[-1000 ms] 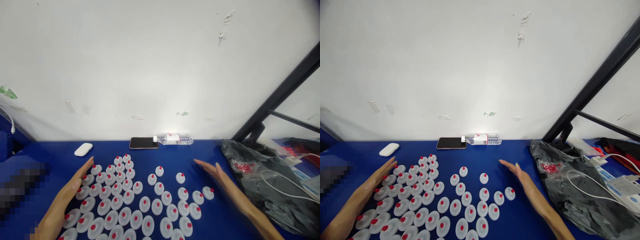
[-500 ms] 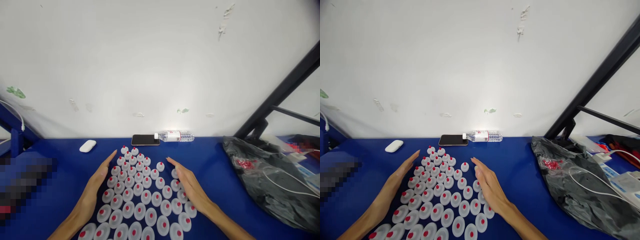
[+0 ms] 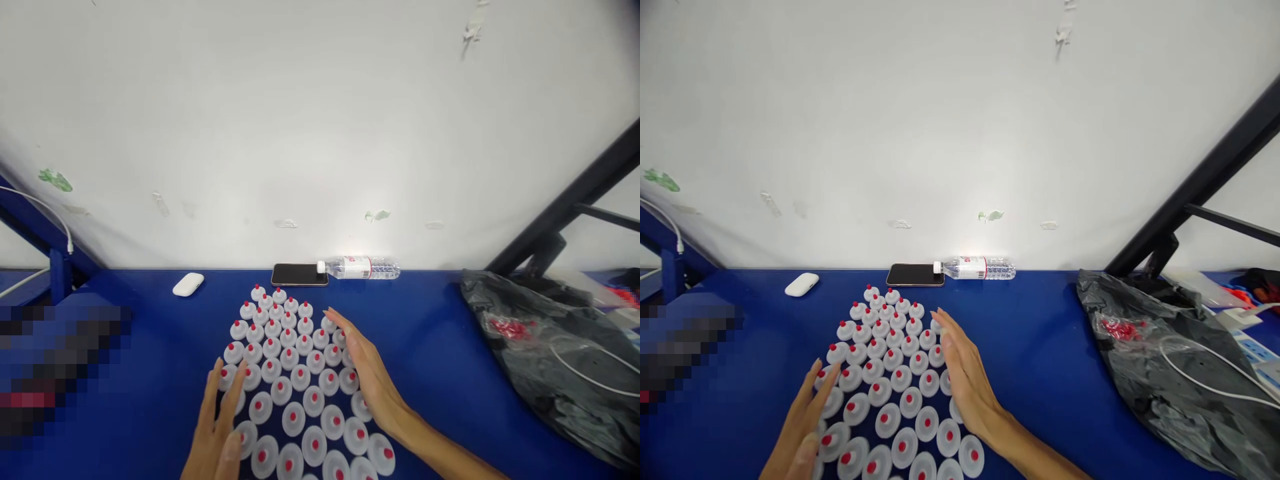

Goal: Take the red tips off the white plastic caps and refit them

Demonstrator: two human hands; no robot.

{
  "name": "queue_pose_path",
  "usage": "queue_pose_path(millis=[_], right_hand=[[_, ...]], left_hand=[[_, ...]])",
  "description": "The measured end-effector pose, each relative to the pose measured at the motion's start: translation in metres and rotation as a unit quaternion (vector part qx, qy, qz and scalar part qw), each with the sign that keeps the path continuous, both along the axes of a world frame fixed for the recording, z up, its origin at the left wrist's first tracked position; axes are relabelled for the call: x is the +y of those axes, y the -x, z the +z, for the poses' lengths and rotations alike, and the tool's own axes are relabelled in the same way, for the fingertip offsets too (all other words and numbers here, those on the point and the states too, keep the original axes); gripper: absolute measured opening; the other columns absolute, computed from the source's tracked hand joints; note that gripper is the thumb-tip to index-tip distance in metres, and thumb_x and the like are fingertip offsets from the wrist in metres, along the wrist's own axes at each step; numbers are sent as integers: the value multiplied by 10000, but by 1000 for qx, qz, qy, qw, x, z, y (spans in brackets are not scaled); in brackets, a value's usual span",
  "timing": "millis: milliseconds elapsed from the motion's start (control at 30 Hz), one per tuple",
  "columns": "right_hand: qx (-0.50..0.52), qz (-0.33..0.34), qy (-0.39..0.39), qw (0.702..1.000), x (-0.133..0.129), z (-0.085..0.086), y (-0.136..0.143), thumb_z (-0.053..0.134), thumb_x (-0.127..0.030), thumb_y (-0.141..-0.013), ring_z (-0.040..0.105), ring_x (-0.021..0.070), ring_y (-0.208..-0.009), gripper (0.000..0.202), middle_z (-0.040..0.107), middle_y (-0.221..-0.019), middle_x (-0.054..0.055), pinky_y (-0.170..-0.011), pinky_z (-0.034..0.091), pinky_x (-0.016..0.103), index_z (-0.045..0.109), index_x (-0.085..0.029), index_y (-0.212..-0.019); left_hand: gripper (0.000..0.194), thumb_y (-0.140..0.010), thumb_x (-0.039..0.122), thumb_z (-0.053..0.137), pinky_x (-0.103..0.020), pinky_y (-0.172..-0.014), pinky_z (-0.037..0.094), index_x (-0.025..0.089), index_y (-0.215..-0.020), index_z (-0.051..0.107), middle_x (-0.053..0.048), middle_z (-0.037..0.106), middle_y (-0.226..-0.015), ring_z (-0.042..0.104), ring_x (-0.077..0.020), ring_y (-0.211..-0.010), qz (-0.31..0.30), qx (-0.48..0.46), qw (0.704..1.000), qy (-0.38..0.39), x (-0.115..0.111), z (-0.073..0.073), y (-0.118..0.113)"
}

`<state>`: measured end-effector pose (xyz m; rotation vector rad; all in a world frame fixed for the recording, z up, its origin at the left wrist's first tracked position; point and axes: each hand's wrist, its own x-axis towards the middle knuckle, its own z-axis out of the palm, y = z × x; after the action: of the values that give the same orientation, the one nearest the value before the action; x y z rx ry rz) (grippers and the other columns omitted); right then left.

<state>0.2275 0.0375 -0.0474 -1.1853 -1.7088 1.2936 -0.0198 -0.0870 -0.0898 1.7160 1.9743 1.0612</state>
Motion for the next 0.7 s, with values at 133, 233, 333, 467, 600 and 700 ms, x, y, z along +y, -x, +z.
queue_pose_path(millis=[133, 233, 333, 467, 600, 700], right_hand=[[16, 0, -27, 1000, 3, 2, -2, 239, -604, -1043, 255, 217, -1514, 540, 352, -1616, -69, -1267, 136, 472, 430, -403, -1507], [41, -34, -38, 998, 8, 4, -10, 230, -605, -1044, 272, 222, -1507, 541, 386, -1599, -62, -1266, 140, 470, 461, -393, -1486], [65, -60, -44, 995, 16, 4, -12, 233, -602, -1046, 298, 237, -1497, 541, 411, -1586, -49, -1260, 160, 482, 476, -382, -1476], [76, -54, -70, 993, 32, 3, -2, 259, -604, -1043, 335, 237, -1480, 561, 454, -1561, -15, -1256, 183, 460, 512, -327, -1459], [81, -34, -54, 995, 48, 1, 13, 233, -633, -1035, 365, 247, -1466, 609, 488, -1537, 3, -1248, 193, 477, 531, -305, -1452], [67, -14, -43, 997, 57, 1, 19, 215, -632, -1036, 392, 258, -1448, 606, 509, -1520, 2, -1237, 195, 505, 546, -322, -1438]], left_hand=[[721, -931, 456, 464, -641, -1232, 179, 481, -1567, 124, 128, 131, -1689, 143, -399, -1540, -1, -34, 999, -6, 18, -6, -9], [663, -921, 522, 457, -617, -1255, 110, 466, -1552, 263, 149, 135, -1685, 61, -398, -1551, -8, -44, 999, -26, 32, 3, 13], [649, -935, 597, 401, -586, -1262, 27, 392, -1548, 341, 86, 151, -1694, 26, -373, -1559, 8, -76, 996, -54, 55, 30, 35], [594, -1002, 575, 289, -500, -1280, 41, 365, -1557, 316, 67, 223, -1681, 116, -267, -1565, -8, -192, 981, -29, 108, 61, 47], [704, -1004, 573, 263, -433, -1262, 205, 138, -1552, 344, -106, 388, -1612, 306, -252, -1512, -45, -238, 970, -17, 155, 55, 47], [704, -1010, 572, 222, -468, -1244, 243, 113, -1494, 449, -134, 506, -1529, 409, -274, -1458, -62, -260, 964, 0, 163, 45, 40]])
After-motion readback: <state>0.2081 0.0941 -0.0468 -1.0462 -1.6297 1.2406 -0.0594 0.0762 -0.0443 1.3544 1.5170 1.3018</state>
